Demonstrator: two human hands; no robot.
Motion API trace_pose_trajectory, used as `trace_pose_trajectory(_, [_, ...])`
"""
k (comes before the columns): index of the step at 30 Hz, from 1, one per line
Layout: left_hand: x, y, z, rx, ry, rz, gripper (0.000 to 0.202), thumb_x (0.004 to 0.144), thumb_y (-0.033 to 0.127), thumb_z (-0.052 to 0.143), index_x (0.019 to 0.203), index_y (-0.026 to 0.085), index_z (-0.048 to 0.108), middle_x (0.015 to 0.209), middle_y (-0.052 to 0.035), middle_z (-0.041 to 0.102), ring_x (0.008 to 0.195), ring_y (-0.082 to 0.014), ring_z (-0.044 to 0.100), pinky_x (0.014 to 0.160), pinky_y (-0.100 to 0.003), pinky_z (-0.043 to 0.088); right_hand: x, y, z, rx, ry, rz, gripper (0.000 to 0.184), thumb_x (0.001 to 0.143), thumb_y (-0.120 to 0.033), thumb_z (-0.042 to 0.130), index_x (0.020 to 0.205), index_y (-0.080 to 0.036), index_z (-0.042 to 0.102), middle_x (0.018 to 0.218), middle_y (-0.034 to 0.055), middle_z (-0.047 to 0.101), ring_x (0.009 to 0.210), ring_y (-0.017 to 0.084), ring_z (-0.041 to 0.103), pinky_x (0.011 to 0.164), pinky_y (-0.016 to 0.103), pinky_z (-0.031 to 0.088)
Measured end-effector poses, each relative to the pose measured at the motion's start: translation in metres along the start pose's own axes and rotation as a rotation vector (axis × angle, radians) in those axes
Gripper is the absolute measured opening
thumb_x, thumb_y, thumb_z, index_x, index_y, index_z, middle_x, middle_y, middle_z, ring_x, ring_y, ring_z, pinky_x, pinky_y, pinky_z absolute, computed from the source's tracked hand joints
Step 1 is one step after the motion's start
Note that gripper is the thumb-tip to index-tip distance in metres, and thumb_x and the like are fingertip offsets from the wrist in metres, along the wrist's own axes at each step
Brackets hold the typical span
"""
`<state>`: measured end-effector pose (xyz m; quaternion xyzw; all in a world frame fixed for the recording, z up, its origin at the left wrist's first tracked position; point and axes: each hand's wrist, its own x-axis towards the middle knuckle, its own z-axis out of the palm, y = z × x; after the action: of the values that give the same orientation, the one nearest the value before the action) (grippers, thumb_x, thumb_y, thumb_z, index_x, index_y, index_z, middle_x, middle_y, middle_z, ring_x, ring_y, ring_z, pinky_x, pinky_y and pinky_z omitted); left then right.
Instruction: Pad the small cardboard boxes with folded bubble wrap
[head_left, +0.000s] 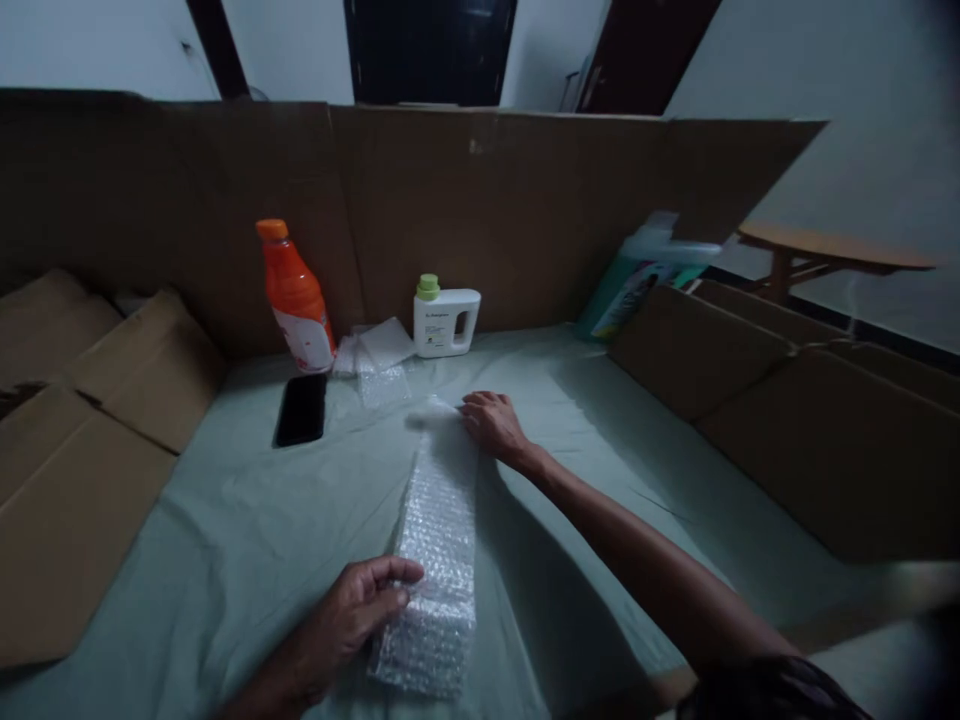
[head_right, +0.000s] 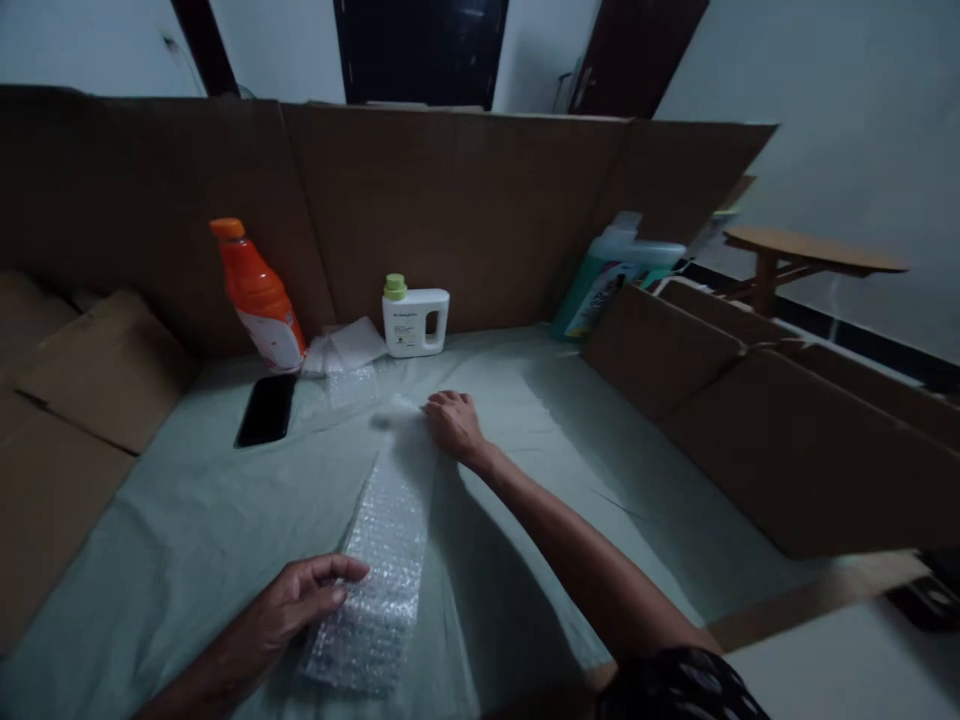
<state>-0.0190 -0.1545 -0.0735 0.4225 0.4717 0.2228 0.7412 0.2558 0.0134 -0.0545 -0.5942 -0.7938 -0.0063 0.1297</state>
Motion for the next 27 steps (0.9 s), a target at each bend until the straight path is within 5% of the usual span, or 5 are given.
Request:
trace_pose_trajectory(8, [0.026,0.052,-0.025,-0.099,0.292,0.128,0.059,0.068,0.035,0.083,0.121,0.016,0.065,0.095,-0.0052,0.073,0.080,-0.0187,0.067,0.072,-0.026,0.055,0.089,-0.065,-0.040,-0.034,0.205,-0.033,0.037,0.097,-0.031,0.057,0.132,-0.020,0.059,0.145,0.0085,0.055,0.126,0.025,0.049,0.102,0.040,0.037])
trace_pose_trajectory(11, [0.042,0.059,-0.030,-0.196,0.365,0.108,0.047,0.067,0.017,0.076,0.113,0.013,0.067,0.099,-0.0067,0.072,0.076,-0.0165,0.067,0.066,-0.027,0.059,0.080,-0.060,-0.053,-0.025,0.219,-0.041,0.042,0.095,-0.034,0.061,0.134,-0.020,0.057,0.147,0.0094,0.053,0.125,0.027,0.051,0.100,0.043,0.040])
trace_pose_trajectory(15, [0.043,0.048,-0.032,-0.268,0.358,0.095,0.038,0.073,0.010,0.069,0.111,0.013,0.068,0.095,-0.0062,0.069,0.073,-0.0154,0.065,0.065,-0.032,0.063,-0.005,-0.002,-0.069,-0.026,0.190,-0.038,0.035,0.089,-0.028,0.067,0.123,-0.021,0.066,0.148,0.0104,0.052,0.130,0.030,0.050,0.105,0.048,0.037])
trace_pose_trajectory(19, [0.043,0.048,-0.029,-0.297,0.344,0.119,0.027,0.075,0.007,0.067,0.101,0.010,0.071,0.083,-0.0052,0.064,0.066,-0.0141,0.061,0.058,-0.031,0.063,-0.074,0.091,-0.099,-0.174,0.144,0.263,0.032,0.086,-0.022,0.066,0.117,-0.017,0.071,0.142,0.0147,0.058,0.122,0.034,0.056,0.097,0.048,0.042])
trace_pose_trajectory(27, [0.035,0.036,-0.032,-0.282,0.354,0.137,0.030,0.075,0.010,0.071,0.105,0.012,0.072,0.087,-0.0042,0.058,0.066,-0.0117,0.057,0.057,-0.029,0.062,-0.073,0.191,-0.180,-0.478,0.305,0.606,0.042,0.100,-0.026,0.049,0.125,0.005,0.062,0.133,0.0352,0.056,0.126,0.041,0.048,0.081,0.051,0.031])
